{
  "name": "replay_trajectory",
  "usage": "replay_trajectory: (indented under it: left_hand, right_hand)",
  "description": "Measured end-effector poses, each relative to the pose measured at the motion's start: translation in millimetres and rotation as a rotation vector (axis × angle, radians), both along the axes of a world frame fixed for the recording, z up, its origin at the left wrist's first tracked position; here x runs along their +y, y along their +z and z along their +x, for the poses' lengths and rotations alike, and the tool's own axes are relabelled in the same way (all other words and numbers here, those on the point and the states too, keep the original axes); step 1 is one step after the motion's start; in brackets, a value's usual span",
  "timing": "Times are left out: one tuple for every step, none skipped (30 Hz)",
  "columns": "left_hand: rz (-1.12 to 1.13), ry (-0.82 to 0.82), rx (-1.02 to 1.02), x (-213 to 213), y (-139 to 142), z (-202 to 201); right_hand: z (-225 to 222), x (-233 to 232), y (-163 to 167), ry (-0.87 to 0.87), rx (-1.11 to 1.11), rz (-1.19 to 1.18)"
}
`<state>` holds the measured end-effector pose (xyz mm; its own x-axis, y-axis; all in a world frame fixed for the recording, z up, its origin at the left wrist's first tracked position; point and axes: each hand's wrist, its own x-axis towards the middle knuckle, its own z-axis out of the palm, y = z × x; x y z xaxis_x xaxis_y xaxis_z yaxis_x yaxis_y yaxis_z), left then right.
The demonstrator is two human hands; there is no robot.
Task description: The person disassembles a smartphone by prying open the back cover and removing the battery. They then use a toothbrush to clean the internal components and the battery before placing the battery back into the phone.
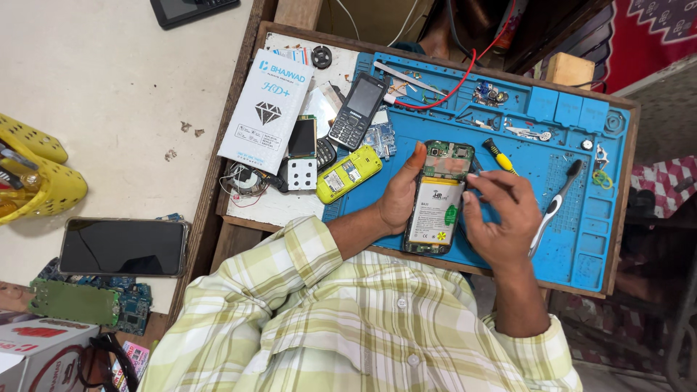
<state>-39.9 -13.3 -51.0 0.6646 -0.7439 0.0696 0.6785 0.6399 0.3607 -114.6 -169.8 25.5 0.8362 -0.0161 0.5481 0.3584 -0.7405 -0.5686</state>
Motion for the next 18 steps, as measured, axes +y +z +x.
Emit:
replay_trajectory:
  left_hand:
    - [0.0,0.018,-0.003,0.0,0.1,-0.4]
    - [-0.003,0.022,0.006,-0.4,0.5,-0.5]
    - [-0.006,0.025,0.015,-0.9,1.2,-0.5]
    - [-0.01,0.029,0.024,-1.5,1.8,-0.9]
    - [-0.019,0.038,0.005,-1.9,2.2,-0.6]
    - [-0.028,0.048,-0.014,-2.1,2.5,-0.6]
    - [-0.037,0.057,-0.031,-2.3,2.2,-0.9]
    - [-0.04,0.059,-0.05,-2.7,1.7,-0.3]
    - [-0.043,0.059,-0.068,-2.9,0.9,0.3]
    - [-0.045,0.059,-0.082,-2.9,-0.4,-0.9]
    - [-0.044,0.054,-0.082,-3.0,-2.0,-2.3]
    - [-0.044,0.049,-0.085,-2.7,-3.4,-2.2]
    - [-0.043,0.044,-0.09,-2.7,-4.5,-2.0]
    - [-0.037,0.045,-0.091,-2.7,-5.4,-2.8]
    - [-0.033,0.046,-0.093,-3.0,-6.0,-3.7]
    - [-0.027,0.048,-0.101,-3.3,-6.2,-2.2]
    - [-0.035,0.049,-0.102,-3.9,-6.0,-0.6]
    - [-0.042,0.052,-0.101,-4.6,-5.8,-0.4]
  right_hand:
    - [0.0,3.3,1.6,-0.012,-0.003,-0.062]
    - [0.4,5.8,2.9,-0.024,-0.007,-0.125]
    - [0.6,8.2,3.6,-0.027,0.002,-0.134]
    - [0.4,10.6,3.7,-0.028,0.01,-0.145]
    - [0.7,12.4,3.5,-0.029,0.017,-0.155]
    - [1.0,13.7,3.3,-0.035,0.007,-0.194]
    - [0.8,15.0,2.9,-0.042,-0.001,-0.232]
    - [1.3,16.4,2.2,-0.049,-0.01,-0.269]
    - [1.8,17.7,1.7,-0.051,-0.021,-0.294]
    - [0.9,19.0,1.3,-0.054,-0.027,-0.319]
    - [0.2,20.0,1.1,-0.058,-0.032,-0.344]
    - [0.3,21.2,0.7,-0.052,-0.026,-0.334]
    - [0.7,22.0,0.3,-0.046,-0.021,-0.325]
    - [0.6,22.4,0.0,-0.041,-0.015,-0.315]
    - [0.1,22.3,-0.2,-0.037,-0.01,-0.296]
    - [1.5,21.8,-0.8,-0.035,-0.012,-0.277]
    - [3.2,20.9,-1.5,-0.032,-0.016,-0.257]
    - [4.4,19.5,-2.1,-0.031,-0.017,-0.25]
